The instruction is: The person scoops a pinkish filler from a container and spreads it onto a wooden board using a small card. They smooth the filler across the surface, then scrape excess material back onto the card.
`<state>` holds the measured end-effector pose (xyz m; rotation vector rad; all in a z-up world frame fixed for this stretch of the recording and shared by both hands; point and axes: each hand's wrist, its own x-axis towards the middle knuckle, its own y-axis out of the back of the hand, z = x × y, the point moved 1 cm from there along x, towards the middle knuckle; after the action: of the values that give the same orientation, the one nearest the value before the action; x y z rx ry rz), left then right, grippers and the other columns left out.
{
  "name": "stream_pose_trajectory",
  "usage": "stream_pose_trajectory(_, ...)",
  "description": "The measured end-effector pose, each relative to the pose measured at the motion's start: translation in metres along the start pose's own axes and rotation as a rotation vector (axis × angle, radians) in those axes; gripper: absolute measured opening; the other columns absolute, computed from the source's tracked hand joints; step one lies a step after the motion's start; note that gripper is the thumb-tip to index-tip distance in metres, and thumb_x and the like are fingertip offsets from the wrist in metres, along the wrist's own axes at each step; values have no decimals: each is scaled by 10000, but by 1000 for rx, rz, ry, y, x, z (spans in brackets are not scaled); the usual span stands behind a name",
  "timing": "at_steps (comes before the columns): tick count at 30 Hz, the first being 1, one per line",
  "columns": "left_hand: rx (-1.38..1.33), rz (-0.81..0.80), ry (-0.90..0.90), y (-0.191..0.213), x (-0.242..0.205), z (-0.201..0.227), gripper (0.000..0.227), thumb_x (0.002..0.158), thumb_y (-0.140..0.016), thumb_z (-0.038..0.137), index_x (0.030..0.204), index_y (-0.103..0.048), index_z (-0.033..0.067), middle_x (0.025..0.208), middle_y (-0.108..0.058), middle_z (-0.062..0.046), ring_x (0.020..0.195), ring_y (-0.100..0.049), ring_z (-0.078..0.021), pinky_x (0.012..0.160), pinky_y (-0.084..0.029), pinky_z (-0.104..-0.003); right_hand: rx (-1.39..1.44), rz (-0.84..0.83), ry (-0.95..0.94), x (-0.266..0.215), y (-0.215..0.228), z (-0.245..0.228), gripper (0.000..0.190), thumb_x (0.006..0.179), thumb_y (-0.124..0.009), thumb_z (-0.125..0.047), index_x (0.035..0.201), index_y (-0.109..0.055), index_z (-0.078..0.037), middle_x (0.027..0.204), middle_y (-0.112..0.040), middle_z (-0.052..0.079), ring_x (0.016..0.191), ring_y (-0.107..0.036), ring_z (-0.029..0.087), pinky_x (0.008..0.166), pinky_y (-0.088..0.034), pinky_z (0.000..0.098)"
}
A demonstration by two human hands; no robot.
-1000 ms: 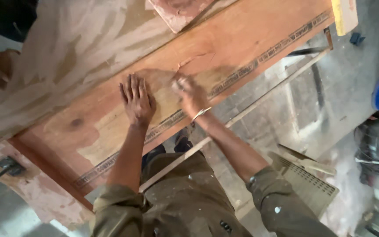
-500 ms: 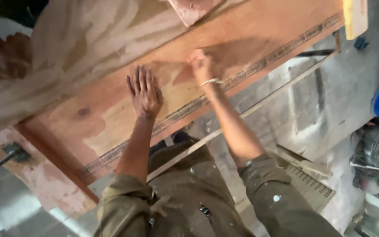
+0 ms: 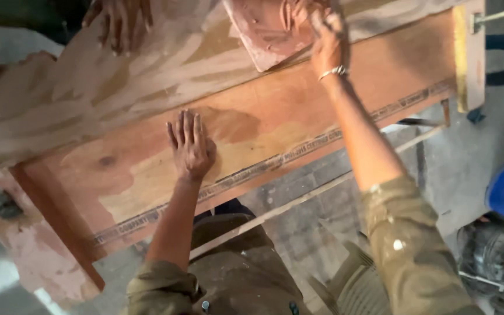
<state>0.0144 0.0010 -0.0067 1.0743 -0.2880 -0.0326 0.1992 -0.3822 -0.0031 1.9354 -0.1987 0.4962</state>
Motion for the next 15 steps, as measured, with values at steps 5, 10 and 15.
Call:
stream_pose_trajectory(5,42,-39,2,3,0,3,570,959,-559,224,1470,-522,-25,1550,-471,-279,1475,-403,-456,1251,-198,-642,-366,-280,215,-26,-35,26,401,957,-525,-93,1311,-700,-31,1267,-659,160,1190,-606,365,864,-554,487)
stream_pose_trajectory(10,27,-74,27,10,13,11,588,951,-552,263,1457,-525,-35,1548,-461,-277,1476,-391,-452,1240,-204,-649,-379,-755,207,25,5,8,214,943,-597,-138,1087,-744,-83,1126,-692,200,1067,-657,397,786,-556,540)
stream_pose_trajectory(15,52,-74,58,16,14,12,611,933,-551,275,1456,-532,-41,1557,-442,-269,1486,-376,-436,1238,-213,-646,-129,-362,133,114,-69,-20,236,879,-645,-207,1042,-729,-60,989,-713,214,914,-682,421,737,-540,536)
